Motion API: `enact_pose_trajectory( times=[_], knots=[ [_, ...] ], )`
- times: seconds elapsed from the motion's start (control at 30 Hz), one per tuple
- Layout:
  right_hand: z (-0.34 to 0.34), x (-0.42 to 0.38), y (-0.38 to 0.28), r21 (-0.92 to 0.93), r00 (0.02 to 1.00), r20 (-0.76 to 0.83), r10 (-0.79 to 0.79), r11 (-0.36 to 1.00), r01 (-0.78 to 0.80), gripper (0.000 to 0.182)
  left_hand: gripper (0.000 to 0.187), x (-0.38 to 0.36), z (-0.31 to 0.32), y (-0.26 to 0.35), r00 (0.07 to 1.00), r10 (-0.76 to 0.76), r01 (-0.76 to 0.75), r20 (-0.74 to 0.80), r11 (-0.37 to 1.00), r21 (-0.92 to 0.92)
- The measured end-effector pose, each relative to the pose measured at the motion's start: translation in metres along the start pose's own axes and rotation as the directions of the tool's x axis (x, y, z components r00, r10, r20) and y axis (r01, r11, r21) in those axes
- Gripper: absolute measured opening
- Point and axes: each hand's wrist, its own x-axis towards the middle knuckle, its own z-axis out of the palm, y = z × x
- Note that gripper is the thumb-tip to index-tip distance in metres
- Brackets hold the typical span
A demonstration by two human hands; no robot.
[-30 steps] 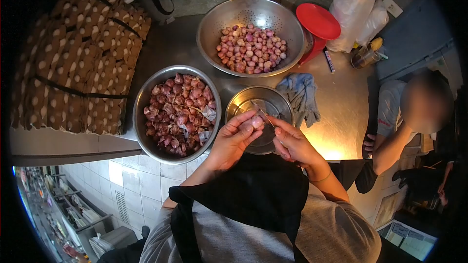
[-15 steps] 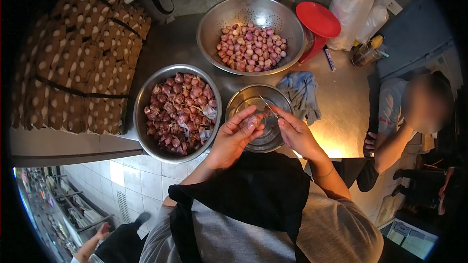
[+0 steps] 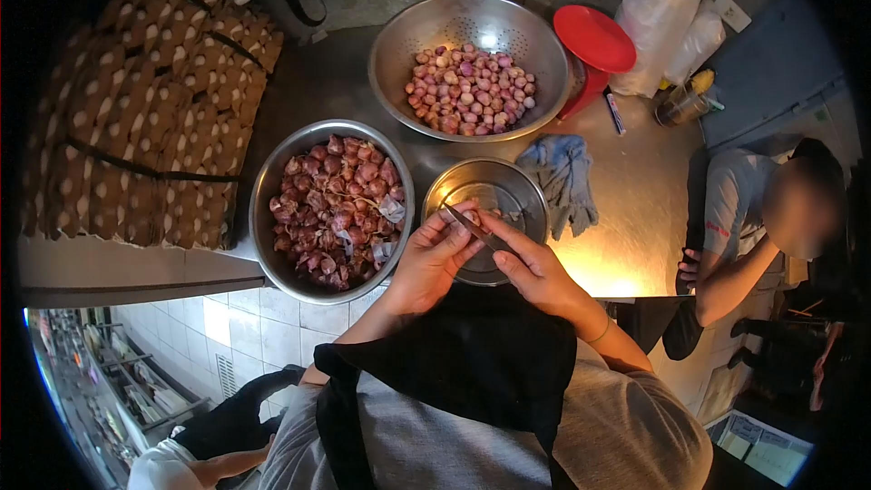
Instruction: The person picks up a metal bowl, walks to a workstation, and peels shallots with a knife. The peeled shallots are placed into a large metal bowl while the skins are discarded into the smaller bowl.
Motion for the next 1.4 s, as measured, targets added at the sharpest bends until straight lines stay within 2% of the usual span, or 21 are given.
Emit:
enact_pose_trajectory(
  times=[0.07,0.17,0.27,0.37,0.47,0.57,0.7,0.73,0.8,0.9,0.97,1.0,1.07,1.17,1.27,1.37,1.4],
  knots=[
    [-0.001,0.0,-0.004,-0.074,1.0,-0.018,-0.013,0.997,0.012,0.045,0.031,-0.001,0.001,0.0,1.0,0.005,-0.005,0.007,1.0,0.008],
    [-0.005,-0.002,-0.015,-0.327,0.976,0.073,0.205,0.929,-0.17,0.045,0.03,-0.001,-0.003,-0.003,1.0,0.028,-0.028,0.005,1.0,0.0],
    [-0.006,0.001,-0.021,-0.402,0.98,0.063,0.189,0.904,-0.148,0.045,0.03,0.0,-0.003,-0.003,1.0,0.02,-0.02,0.01,0.999,-0.029],
    [0.001,-0.003,-0.01,-0.172,0.99,-0.034,0.134,0.975,-0.138,0.041,0.031,0.004,-0.011,-0.007,1.0,0.014,-0.013,0.005,1.0,-0.022],
    [0.0,-0.002,-0.004,0.0,0.976,-0.084,0.2,0.98,-0.201,0.036,0.031,0.002,-0.006,-0.006,1.0,0.019,-0.019,0.007,0.998,0.064],
    [-0.004,0.0,0.003,0.114,0.941,-0.133,0.311,0.948,-0.297,0.034,0.032,0.0,-0.001,-0.004,0.999,0.003,-0.005,0.043,0.998,0.058],
    [-0.014,0.004,0.002,0.106,0.934,-0.164,0.317,0.947,-0.303,0.036,0.035,-0.002,0.01,0.001,1.0,0.018,-0.019,0.018,0.999,0.033],
    [-0.015,0.006,-0.004,0.073,0.947,-0.16,0.28,0.96,-0.272,0.037,0.036,-0.001,0.01,0.001,0.999,0.028,-0.029,0.023,0.999,0.016],
    [-0.015,0.001,-0.004,0.218,0.914,-0.046,0.404,0.897,-0.385,0.038,0.036,0.0,0.008,0.0,0.999,0.03,-0.03,0.022,1.0,-0.008],
    [-0.015,0.0,-0.017,0.377,0.786,0.138,0.602,0.702,-0.604,0.041,0.035,0.002,0.001,-0.002,0.999,0.03,-0.03,0.021,0.999,-0.026],
    [-0.012,-0.002,-0.02,0.373,0.802,0.168,0.573,0.717,-0.59,0.043,0.033,0.001,-0.002,-0.004,0.997,0.063,-0.062,0.037,0.998,-0.027],
    [-0.008,-0.004,-0.018,0.328,0.87,0.137,0.474,0.807,-0.491,0.043,0.032,0.001,-0.001,-0.004,0.999,0.047,-0.047,0.019,0.998,-0.039],
    [-0.004,-0.004,-0.017,0.198,0.93,0.097,0.355,0.909,-0.367,0.044,0.029,0.0,0.002,-0.003,1.0,0.016,-0.017,-0.016,0.998,-0.065],
    [0.001,-0.005,-0.011,-0.036,0.985,0.034,0.172,0.985,-0.171,0.043,0.029,-0.001,-0.002,-0.004,1.0,0.017,-0.017,0.001,0.999,-0.05],
    [-0.006,-0.001,-0.022,-0.272,0.946,0.099,0.308,0.923,-0.272,0.043,0.029,-0.003,0.005,-0.002,1.0,0.026,-0.026,0.0,0.997,-0.069],
    [-0.001,-0.004,-0.008,-0.013,0.992,-0.008,0.127,0.992,-0.128,0.043,0.03,0.0,-0.004,-0.007,0.999,0.03,-0.026,0.041,0.995,-0.095],
    [-0.004,-0.003,-0.012,0.157,0.942,0.06,0.33,0.929,-0.335,0.043,0.03,0.0,-0.003,-0.006,0.999,0.025,-0.022,0.039,0.997,-0.076]
  ],
)
